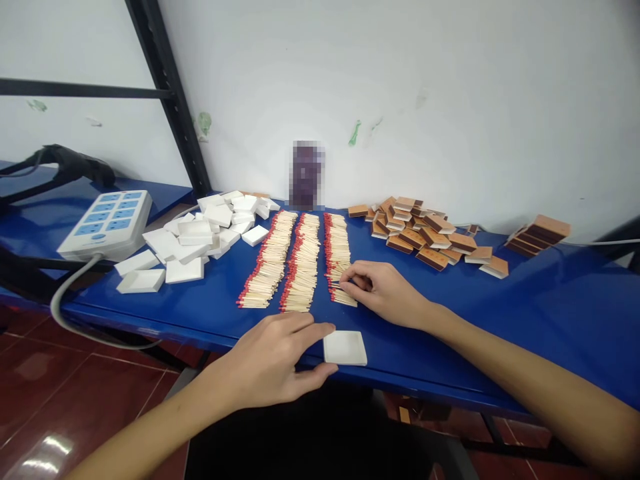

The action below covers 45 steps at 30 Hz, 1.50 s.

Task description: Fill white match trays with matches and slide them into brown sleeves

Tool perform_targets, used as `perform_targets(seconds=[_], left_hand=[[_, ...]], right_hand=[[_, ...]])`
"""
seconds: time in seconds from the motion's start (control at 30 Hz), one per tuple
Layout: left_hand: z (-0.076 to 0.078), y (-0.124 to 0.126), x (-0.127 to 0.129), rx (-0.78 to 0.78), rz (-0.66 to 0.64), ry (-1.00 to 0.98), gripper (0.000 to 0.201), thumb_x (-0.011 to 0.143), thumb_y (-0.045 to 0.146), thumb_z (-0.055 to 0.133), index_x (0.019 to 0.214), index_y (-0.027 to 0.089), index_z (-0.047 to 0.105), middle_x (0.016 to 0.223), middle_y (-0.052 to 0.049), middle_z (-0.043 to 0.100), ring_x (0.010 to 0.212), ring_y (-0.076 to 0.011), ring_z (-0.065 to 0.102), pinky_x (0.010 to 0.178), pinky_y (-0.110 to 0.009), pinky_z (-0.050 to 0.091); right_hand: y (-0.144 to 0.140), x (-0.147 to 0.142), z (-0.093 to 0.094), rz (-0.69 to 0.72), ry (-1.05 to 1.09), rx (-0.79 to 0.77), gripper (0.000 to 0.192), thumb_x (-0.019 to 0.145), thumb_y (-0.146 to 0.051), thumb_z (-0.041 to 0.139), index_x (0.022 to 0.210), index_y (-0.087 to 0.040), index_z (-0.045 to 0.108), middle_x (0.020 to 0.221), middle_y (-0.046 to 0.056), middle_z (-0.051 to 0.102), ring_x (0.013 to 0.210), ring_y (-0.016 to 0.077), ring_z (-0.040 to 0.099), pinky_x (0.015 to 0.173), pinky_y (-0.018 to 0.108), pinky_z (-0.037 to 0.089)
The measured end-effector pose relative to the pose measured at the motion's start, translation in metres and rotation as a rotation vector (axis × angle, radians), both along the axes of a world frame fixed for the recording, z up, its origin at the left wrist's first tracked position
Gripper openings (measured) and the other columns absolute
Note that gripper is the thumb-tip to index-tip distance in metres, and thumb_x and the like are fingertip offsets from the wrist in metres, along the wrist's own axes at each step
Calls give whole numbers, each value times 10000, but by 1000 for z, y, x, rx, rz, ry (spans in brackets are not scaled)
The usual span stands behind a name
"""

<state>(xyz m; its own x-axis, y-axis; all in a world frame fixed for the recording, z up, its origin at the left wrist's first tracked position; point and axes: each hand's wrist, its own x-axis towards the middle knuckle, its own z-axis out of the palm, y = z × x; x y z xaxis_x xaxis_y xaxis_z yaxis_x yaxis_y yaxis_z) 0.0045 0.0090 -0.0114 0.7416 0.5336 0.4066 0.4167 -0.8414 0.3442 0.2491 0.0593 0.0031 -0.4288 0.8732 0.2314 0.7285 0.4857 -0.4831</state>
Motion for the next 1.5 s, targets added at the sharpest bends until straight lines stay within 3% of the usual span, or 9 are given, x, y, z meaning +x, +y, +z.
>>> perform_targets(seconds=[0.4, 0.7, 1.5], left_hand=[[0, -1, -1, 11, 0, 3, 345, 919, 316, 591, 1222, 150, 596, 817, -35, 606, 673, -163, 580, 600, -274, 464], [-1, 0, 0, 17, 0, 6, 345, 917, 315, 597, 1218, 147, 593, 829, -41, 614, 684, -167, 590, 613, -279, 478], [0, -1, 0, 33, 10, 9, 342, 929, 331, 577, 1226, 162, 585, 856, -45, 613, 682, -159, 595, 599, -269, 480]], right_hand=[[-5, 3, 7, 71, 10, -76, 204, 922, -319, 556, 801, -183, 648, 610, -37, 486, 556, 105, 410, 549, 251, 316], [-5, 3, 5, 88, -46, 25, 193, 938, -308, 533, 821, -187, 626, 646, -22, 497, 581, 118, 428, 571, 258, 324], [-1, 0, -1, 57, -38, 15, 192, 938, -330, 541, 821, -194, 609, 645, -29, 508, 577, 113, 432, 553, 250, 305]])
